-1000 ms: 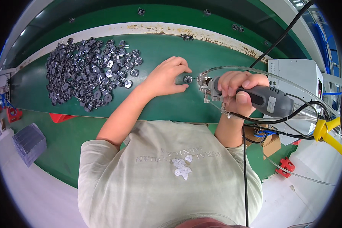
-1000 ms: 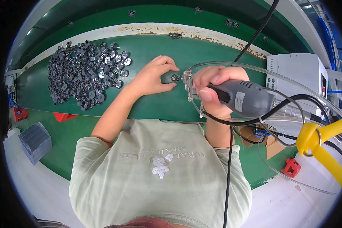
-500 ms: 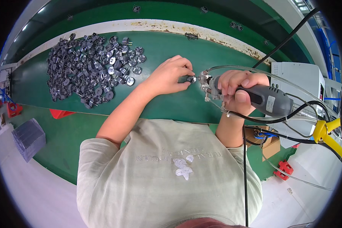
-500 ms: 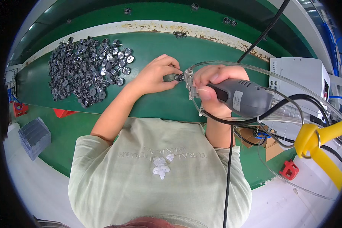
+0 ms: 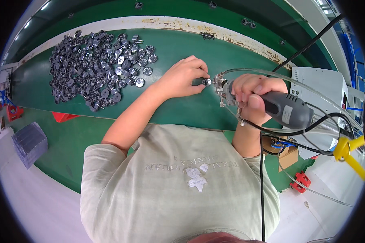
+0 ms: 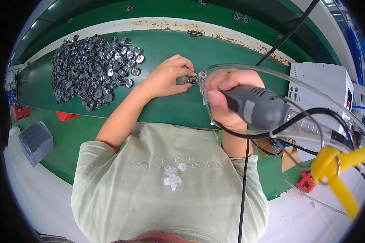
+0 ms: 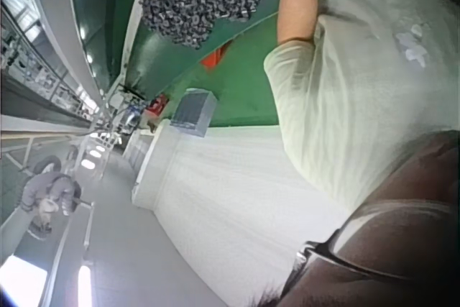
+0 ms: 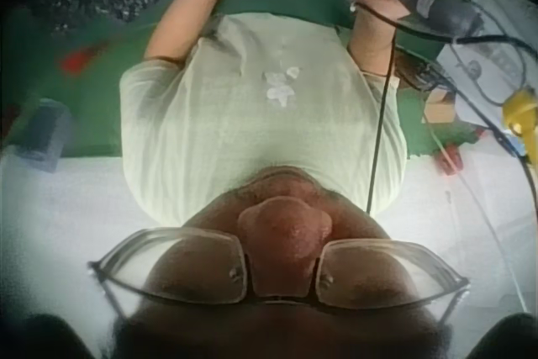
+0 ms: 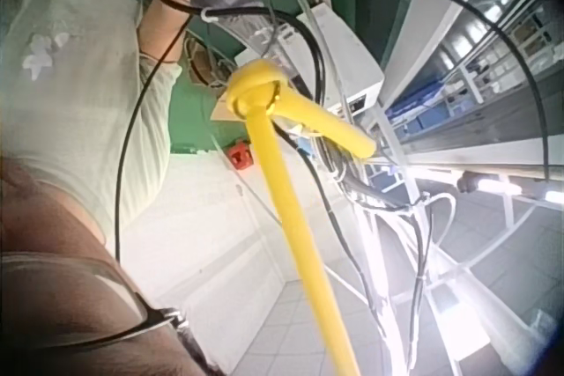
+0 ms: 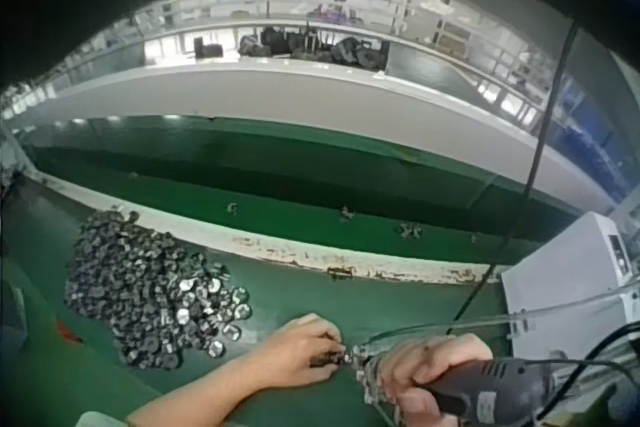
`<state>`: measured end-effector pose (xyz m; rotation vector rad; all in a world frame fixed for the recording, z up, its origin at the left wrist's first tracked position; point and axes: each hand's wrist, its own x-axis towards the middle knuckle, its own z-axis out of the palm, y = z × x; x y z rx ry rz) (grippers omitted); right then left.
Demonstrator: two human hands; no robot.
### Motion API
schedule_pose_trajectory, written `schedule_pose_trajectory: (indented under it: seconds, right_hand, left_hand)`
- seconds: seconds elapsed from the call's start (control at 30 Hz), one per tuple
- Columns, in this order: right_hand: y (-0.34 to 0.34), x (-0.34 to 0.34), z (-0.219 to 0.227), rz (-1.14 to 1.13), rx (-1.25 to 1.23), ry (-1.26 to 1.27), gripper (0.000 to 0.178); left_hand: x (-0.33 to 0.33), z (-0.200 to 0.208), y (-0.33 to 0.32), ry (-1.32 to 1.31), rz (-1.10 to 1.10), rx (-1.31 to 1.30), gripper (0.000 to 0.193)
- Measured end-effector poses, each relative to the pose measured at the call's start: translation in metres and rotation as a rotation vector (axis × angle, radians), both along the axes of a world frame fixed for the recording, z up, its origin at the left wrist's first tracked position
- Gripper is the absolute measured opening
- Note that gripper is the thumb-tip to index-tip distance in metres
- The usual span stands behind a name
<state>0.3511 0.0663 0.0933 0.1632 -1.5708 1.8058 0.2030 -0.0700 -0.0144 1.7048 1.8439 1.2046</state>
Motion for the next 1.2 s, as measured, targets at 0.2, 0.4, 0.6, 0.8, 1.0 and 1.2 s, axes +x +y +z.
schedule_pose_trajectory:
  seconds: [0.2, 0.4, 0.6, 0.8, 1.0, 1.2]
  right_hand:
    - [-0.010, -0.012, 0.001, -0.153, 0.331, -0.145, 0.030]
    - [-0.006, -0.004, 0.012, -0.033, -0.011, 0.092, 0.031]
    - [-0.002, 0.005, 0.027, 0.019, -0.038, 0.097, 0.034]
    - [-0.002, -0.002, 0.004, 0.027, -0.050, 0.082, 0.031]
    - [0.000, -0.002, 0.001, 0.066, -0.053, 0.092, 0.029]
    - [0.001, -0.001, 0.001, 0.054, 0.018, 0.034, 0.030]
  left_hand:
    - [0.000, -0.002, 0.002, 0.019, -0.003, 0.028, 0.023]
    - [-0.002, -0.001, -0.001, -0.015, -0.003, -0.009, 0.028]
    - [-0.002, -0.003, -0.001, -0.026, -0.011, 0.004, 0.029]
    - [-0.002, -0.005, -0.003, -0.027, -0.002, 0.004, 0.028]
    - [-0.002, -0.007, -0.002, -0.028, -0.005, 0.017, 0.027]
    - [-0.003, -0.005, -0.002, -0.032, -0.004, 0.002, 0.027]
